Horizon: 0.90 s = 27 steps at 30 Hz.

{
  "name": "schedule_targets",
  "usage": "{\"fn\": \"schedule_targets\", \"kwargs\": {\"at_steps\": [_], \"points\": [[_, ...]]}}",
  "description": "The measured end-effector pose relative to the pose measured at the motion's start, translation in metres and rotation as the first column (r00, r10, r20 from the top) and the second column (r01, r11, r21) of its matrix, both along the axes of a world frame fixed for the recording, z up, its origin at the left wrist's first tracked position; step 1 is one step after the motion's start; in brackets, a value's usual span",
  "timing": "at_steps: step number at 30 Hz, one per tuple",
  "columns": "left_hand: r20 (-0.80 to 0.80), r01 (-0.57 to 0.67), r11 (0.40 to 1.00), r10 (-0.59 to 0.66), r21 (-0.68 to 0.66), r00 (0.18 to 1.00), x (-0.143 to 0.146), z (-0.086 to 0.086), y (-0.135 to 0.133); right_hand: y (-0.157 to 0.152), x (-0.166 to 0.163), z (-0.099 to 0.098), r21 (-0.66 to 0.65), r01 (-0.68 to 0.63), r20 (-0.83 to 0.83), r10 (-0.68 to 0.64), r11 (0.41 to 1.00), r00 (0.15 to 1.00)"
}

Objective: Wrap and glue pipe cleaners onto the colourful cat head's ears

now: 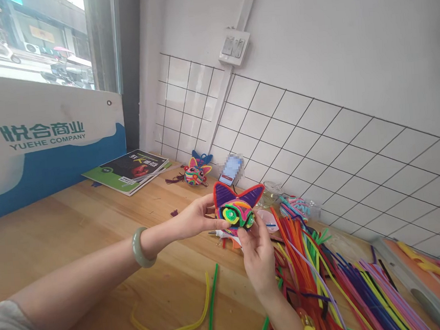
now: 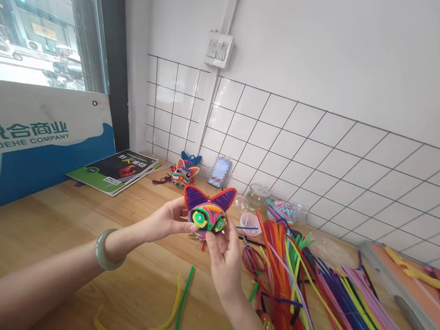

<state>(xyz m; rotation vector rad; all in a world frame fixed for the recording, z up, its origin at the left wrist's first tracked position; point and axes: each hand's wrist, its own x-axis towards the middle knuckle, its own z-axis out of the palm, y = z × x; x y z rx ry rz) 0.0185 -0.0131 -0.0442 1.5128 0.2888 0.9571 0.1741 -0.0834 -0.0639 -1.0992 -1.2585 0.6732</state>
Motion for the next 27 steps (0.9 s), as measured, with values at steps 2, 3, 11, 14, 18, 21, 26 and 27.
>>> {"fn": "schedule_targets", "kwargs": {"at_steps": [2, 3, 11, 14, 18, 21, 26, 27], "points": [[-0.009, -0.004, 1.0, 0.004, -0.001, 1.0, 0.0001, 0.0006, -0.0003, 0.0002, -0.0002, -0.0003, -0.008, 0.007, 0.002, -0.007, 1.0, 1.0], [-0.013, -0.008, 1.0, 0.008, -0.002, 1.0, 0.0002, 0.0005, -0.0004, 0.0003, -0.0005, -0.0004, -0.01, 0.016, 0.004, -0.016, 1.0, 1.0], [-0.013, -0.001, 1.0, 0.001, 0.004, 1.0, 0.0012, -0.0016, 0.0018, -0.0004, -0.0012, 0.0026, -0.026, 0.041, 0.023, -0.041, 0.999, 0.999], [-0.019, 0.006, 1.0, -0.006, 0.026, 1.0, 0.0007, 0.0, 0.0014, -0.0024, -0.0016, 0.0059, -0.041, 0.024, 0.037, -0.023, 0.999, 0.999], [-0.045, 0.006, 1.0, -0.005, 0.026, 0.999, 0.0, 0.0023, -0.0003, -0.0042, -0.0029, 0.0087, -0.015, 0.023, 0.057, -0.022, 1.0, 0.998], [-0.046, -0.001, 0.999, 0.002, 0.032, 0.999, 0.0002, 0.0026, -0.0008, -0.0041, -0.0032, 0.008, -0.018, 0.021, 0.046, -0.02, 1.0, 0.999], [-0.045, -0.003, 0.999, 0.005, 0.041, 0.999, 0.0009, 0.0016, 0.0003, -0.003, -0.0024, 0.0053, -0.048, 0.013, 0.006, -0.013, 0.999, 1.0], [-0.044, -0.001, 0.999, 0.002, 0.036, 0.999, 0.0009, 0.0013, 0.0005, -0.0028, -0.0022, 0.005, -0.051, 0.005, -0.004, -0.005, 0.999, 1.0]]}}
